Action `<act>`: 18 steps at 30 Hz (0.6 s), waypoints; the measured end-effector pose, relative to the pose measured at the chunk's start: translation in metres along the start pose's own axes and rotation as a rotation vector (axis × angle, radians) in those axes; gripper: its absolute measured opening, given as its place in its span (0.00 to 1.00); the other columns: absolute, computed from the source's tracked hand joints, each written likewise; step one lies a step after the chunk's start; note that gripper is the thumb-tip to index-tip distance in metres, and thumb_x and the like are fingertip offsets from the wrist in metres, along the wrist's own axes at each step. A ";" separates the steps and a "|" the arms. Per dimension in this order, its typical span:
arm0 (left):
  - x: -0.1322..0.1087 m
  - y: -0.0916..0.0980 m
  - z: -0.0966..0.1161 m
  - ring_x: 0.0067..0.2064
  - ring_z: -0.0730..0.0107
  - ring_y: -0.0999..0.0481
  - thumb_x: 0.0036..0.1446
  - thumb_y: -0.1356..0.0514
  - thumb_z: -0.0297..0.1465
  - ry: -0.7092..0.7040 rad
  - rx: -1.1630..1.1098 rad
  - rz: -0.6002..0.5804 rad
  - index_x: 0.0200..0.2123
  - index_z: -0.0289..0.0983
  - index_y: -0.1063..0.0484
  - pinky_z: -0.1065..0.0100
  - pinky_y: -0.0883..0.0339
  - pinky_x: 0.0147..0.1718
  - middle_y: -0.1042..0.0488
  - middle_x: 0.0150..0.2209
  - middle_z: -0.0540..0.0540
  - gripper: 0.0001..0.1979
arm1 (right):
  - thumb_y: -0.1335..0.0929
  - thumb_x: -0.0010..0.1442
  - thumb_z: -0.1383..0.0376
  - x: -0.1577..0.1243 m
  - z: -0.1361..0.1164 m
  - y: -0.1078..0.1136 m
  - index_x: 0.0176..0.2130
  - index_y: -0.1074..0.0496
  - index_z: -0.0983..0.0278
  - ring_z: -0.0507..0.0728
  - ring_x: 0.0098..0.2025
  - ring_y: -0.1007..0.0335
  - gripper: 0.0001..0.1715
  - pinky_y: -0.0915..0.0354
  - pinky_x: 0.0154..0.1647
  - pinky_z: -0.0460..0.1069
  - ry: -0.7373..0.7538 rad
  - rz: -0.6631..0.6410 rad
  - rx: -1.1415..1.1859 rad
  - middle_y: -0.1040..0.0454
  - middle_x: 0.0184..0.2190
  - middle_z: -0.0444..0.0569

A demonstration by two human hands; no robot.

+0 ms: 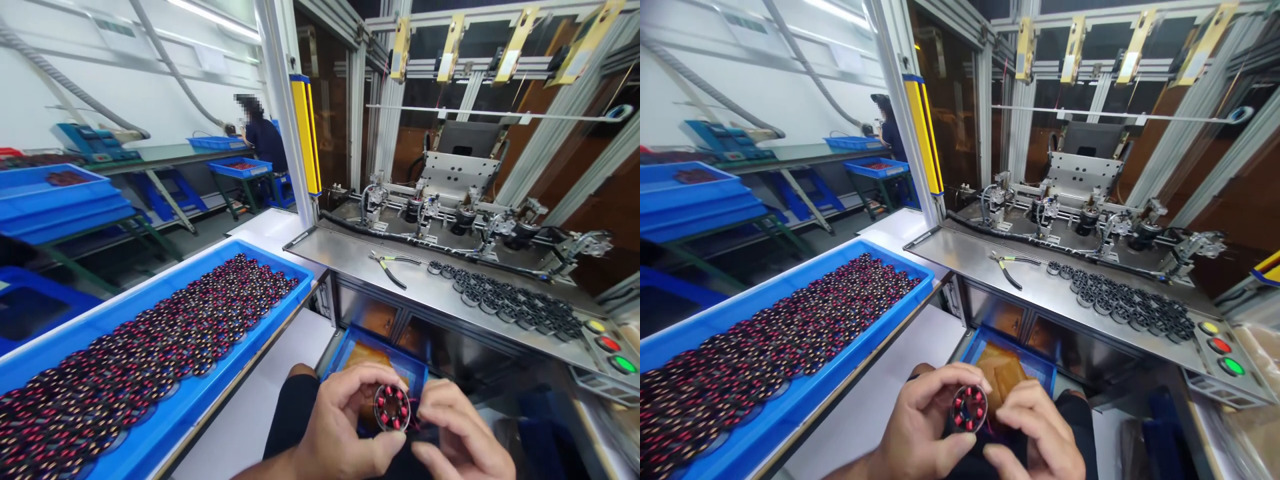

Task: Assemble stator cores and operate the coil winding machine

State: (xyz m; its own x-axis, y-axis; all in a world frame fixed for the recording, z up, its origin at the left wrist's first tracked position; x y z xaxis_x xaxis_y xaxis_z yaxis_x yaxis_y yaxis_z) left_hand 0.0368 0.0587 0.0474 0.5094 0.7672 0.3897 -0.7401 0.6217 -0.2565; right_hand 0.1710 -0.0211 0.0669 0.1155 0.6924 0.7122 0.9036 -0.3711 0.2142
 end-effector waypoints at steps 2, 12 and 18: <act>-0.003 -0.003 -0.011 0.36 0.71 0.22 0.38 0.34 0.17 0.236 -0.214 -0.065 0.40 0.38 0.23 0.74 0.29 0.37 0.20 0.36 0.47 0.22 | 0.29 0.59 0.63 0.006 0.004 0.004 0.49 0.27 0.60 0.59 0.38 0.28 0.16 0.26 0.34 0.54 -0.020 -0.078 0.049 0.26 0.34 0.53; -0.015 -0.020 -0.028 0.28 0.78 0.27 0.33 0.25 0.25 0.637 -0.493 -0.157 0.35 0.31 0.20 0.78 0.37 0.30 0.22 0.29 0.47 0.20 | 0.26 0.55 0.60 0.024 -0.008 0.000 0.47 0.24 0.48 0.58 0.41 0.28 0.19 0.26 0.38 0.55 0.047 -0.348 0.124 0.24 0.42 0.50; -0.015 -0.021 -0.028 0.31 0.74 0.23 0.30 0.22 0.30 0.642 -0.543 -0.091 0.36 0.32 0.21 0.76 0.32 0.32 0.21 0.31 0.45 0.24 | 0.27 0.57 0.67 -0.003 -0.008 0.020 0.49 0.25 0.52 0.57 0.32 0.25 0.21 0.24 0.28 0.51 0.012 -0.167 -0.156 0.23 0.31 0.48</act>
State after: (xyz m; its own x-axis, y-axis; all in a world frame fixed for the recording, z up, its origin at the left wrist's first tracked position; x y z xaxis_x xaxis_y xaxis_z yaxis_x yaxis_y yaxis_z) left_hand 0.0573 0.0383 0.0220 0.8287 0.5494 -0.1070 -0.4544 0.5487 -0.7017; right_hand 0.1856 -0.0351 0.0743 -0.0361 0.7449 0.6662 0.8347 -0.3441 0.4299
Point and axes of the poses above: each hand's wrist, its own x-axis towards the middle knuckle, its own y-axis out of the back of the hand, z = x × y, the point moved 5 cm from there along x, towards the middle knuckle
